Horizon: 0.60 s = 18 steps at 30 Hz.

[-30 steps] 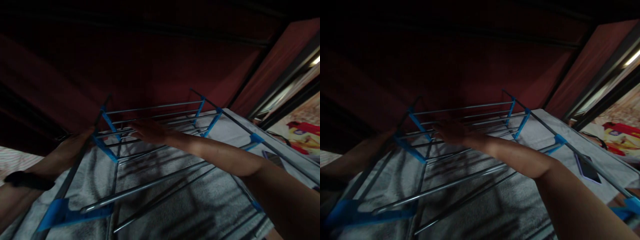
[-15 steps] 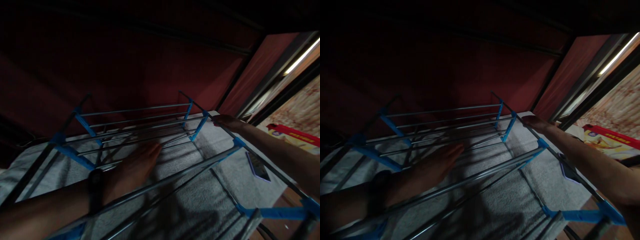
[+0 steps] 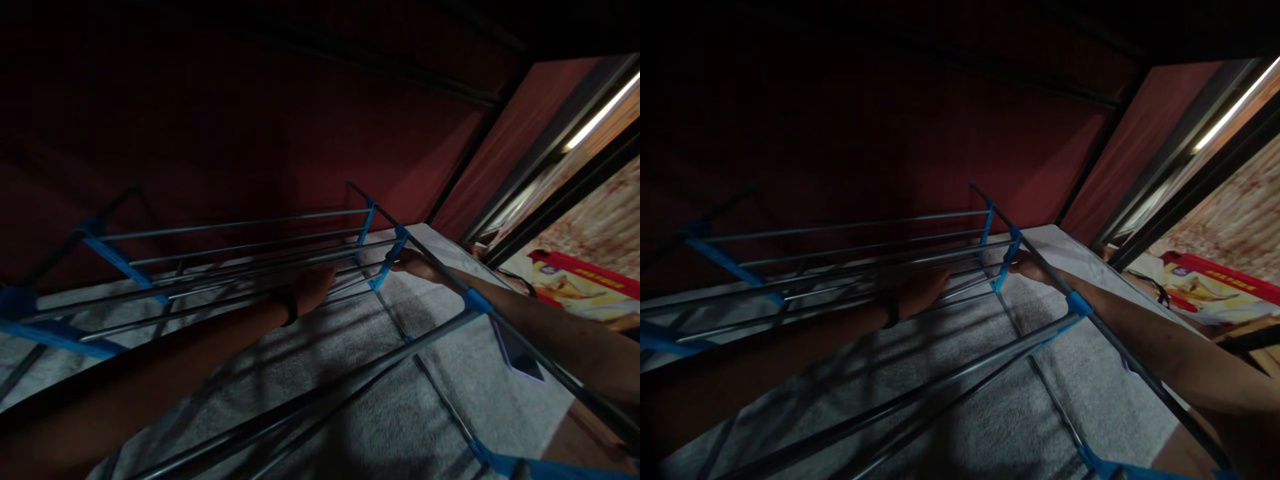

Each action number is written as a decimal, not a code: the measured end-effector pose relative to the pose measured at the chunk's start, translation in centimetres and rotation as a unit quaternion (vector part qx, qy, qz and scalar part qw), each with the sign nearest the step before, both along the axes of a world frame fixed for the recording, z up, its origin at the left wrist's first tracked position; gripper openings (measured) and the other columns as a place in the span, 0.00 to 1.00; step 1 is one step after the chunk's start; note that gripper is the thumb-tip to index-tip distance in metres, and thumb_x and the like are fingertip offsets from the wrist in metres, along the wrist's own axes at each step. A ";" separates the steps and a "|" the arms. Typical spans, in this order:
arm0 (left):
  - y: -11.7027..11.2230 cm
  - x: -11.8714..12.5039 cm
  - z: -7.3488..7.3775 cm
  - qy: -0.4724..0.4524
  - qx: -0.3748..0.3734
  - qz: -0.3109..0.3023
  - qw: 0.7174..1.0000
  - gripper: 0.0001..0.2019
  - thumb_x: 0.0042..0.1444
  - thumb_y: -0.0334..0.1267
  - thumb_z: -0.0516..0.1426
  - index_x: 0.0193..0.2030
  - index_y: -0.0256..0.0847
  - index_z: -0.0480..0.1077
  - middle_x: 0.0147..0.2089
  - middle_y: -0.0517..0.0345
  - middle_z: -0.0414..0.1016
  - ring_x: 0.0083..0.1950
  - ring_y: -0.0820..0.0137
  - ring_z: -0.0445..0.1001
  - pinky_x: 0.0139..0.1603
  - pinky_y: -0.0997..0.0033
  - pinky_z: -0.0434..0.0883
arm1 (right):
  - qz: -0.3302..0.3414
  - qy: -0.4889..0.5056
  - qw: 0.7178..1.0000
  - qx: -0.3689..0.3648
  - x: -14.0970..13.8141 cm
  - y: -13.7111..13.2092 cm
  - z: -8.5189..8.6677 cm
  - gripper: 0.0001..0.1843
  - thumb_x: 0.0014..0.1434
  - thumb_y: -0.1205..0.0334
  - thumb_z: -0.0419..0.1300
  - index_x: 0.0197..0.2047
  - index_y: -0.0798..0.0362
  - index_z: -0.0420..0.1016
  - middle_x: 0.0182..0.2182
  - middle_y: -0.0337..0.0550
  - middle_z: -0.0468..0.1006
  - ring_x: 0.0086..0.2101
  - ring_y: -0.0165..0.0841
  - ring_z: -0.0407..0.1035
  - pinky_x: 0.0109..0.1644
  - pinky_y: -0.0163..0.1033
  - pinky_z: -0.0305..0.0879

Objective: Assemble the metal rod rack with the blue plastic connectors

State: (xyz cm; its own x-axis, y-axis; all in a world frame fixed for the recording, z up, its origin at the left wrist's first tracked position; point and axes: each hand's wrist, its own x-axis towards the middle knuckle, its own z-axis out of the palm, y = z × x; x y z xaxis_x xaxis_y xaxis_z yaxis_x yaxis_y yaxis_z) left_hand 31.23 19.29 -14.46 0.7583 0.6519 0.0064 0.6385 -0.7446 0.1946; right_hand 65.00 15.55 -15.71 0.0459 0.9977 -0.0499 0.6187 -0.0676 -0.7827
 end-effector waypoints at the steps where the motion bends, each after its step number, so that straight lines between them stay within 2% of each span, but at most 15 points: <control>1: -0.1 -0.1 0.1 -0.006 0.003 -0.001 1.000 0.15 0.72 0.37 0.48 0.52 0.37 0.74 0.51 0.44 0.81 0.51 0.57 0.80 0.52 0.61 0.74 | 0.003 0.005 1.000 0.004 -0.1 0.2 -0.3 0.17 0.49 0.50 0.67 0.41 0.47 0.80 0.43 0.49 0.83 0.48 0.53 0.76 0.57 0.58 0.73; 5: -0.3 -0.9 0.5 -0.035 0.008 0.009 0.999 0.16 0.73 0.38 0.47 0.56 0.39 0.73 0.54 0.46 0.81 0.54 0.59 0.80 0.55 0.61 0.73 | 0.010 0.007 1.000 0.014 -0.6 0.5 -0.8 0.13 0.50 0.48 0.66 0.31 0.48 0.74 0.31 0.44 0.79 0.39 0.46 0.76 0.49 0.53 0.75; 11: -0.3 -0.9 1.2 -0.033 0.003 0.015 0.999 0.18 0.73 0.38 0.46 0.57 0.39 0.73 0.57 0.47 0.80 0.57 0.59 0.79 0.58 0.61 0.72 | 0.016 0.031 0.999 0.005 -1.3 0.1 0.0 0.12 0.52 0.51 0.68 0.31 0.48 0.75 0.32 0.46 0.79 0.39 0.45 0.75 0.47 0.51 0.75; 18: 0.4 -0.9 0.8 -0.021 -0.003 0.002 1.000 0.19 0.73 0.40 0.45 0.58 0.38 0.73 0.55 0.46 0.81 0.54 0.58 0.79 0.55 0.60 0.72 | -0.035 0.097 0.994 -0.018 -2.3 0.3 0.1 0.13 0.49 0.54 0.71 0.30 0.50 0.72 0.32 0.46 0.79 0.41 0.46 0.76 0.53 0.56 0.76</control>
State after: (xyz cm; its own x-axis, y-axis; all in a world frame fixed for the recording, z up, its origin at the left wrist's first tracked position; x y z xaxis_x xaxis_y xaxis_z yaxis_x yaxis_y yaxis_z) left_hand 30.33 19.66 -13.63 0.7554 0.6544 0.0336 0.6321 -0.7412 0.2260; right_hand 62.71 15.82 -15.65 0.1020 0.9896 -0.1010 0.4492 -0.1364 -0.8830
